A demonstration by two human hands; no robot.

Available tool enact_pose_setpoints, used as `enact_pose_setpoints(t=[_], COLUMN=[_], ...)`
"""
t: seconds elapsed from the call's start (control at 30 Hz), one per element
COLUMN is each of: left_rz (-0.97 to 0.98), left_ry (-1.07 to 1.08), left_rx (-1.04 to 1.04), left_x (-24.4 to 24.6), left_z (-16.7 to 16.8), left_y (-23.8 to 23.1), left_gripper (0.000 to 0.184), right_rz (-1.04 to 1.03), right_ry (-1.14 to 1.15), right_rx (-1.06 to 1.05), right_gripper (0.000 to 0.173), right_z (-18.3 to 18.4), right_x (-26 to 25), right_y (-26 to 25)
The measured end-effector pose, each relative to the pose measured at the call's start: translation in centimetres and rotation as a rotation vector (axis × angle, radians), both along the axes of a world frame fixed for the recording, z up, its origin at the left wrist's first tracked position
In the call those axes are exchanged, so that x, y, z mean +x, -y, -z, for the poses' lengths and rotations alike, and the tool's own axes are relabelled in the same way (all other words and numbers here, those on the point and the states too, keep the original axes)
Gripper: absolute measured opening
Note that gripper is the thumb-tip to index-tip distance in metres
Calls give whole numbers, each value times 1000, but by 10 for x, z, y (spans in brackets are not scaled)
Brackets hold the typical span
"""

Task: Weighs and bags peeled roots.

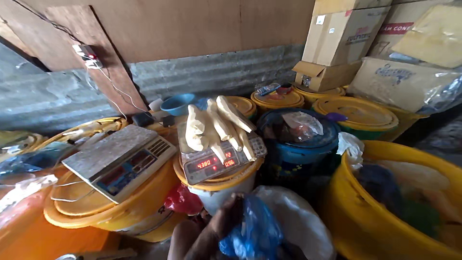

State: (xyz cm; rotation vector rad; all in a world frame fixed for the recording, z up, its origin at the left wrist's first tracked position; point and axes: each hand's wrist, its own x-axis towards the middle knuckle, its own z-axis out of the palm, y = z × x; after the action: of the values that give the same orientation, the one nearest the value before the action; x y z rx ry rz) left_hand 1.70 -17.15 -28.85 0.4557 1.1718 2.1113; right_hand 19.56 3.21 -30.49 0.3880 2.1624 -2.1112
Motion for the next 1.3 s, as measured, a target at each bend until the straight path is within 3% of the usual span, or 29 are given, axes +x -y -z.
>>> enact_pose_setpoints(t=[0.13, 0.23, 0.3, 0.37, 0.4, 0.5, 0.57, 0.63, 0.77, 0.9, 0.93, 1.03, 1.1, 1.17, 1.23, 1.3], left_rz=[196, 261, 226, 129, 52, -90, -105, -74, -125, -77, -33, 79, 109, 119, 184, 209], left_ry=[-1, -93, -114, -108, -102, -231, -250, -217, -284, -430, -431, -403, -522, -828, -1128, -1243], left_rx=[-73, -242, -348, -425, -473, -633, -631, -575, -552, -535, -485, -196, -104, -314, -695, -950], left_x=[10, 33, 41, 50, 53, 47, 41, 35, 30, 37, 39, 35, 21, 10, 3, -9], left_z=[35, 46, 49, 45, 45, 63, 69, 65, 53, 52, 51, 50, 44, 27, 7, -2], left_y=[5, -13, -29, -42, -48, -51, -46, -43, -39, -41, -42, -35, -26, -21, -28, -39], left_gripper=[103, 122, 114, 85, 75, 67, 37, 16, 14, 21, 25, 28, 17, 8, 20, 38], right_rz=[347, 371, 319, 236, 197, 108, 48, 68, 336, 215, 208, 353, 439, 422, 323, 188], right_ry=[131, 195, 248, 274, 269, 156, 95, 113, 224, 33, 32, 96, 177, 251, 223, 76], right_rx=[-323, -334, -285, -278, -315, -575, -721, -698, -233, -36, 55, 245, 151, 65, 25, -61], right_gripper=[40, 38, 34, 33, 33, 31, 28, 31, 53, 84, 76, 27, 24, 24, 24, 31], right_z=[19, 29, 25, 19, 19, 31, 35, 30, 12, 17, 15, 19, 16, 5, -8, -12], right_x=[-10, -14, -16, -14, -12, -5, -3, -4, -9, -13, -15, -20, -18, -19, -23, -30], right_y=[-8, -10, -5, 0, 1, -2, -10, -17, -27, -36, -35, -37, -48, -56, -58, -65])
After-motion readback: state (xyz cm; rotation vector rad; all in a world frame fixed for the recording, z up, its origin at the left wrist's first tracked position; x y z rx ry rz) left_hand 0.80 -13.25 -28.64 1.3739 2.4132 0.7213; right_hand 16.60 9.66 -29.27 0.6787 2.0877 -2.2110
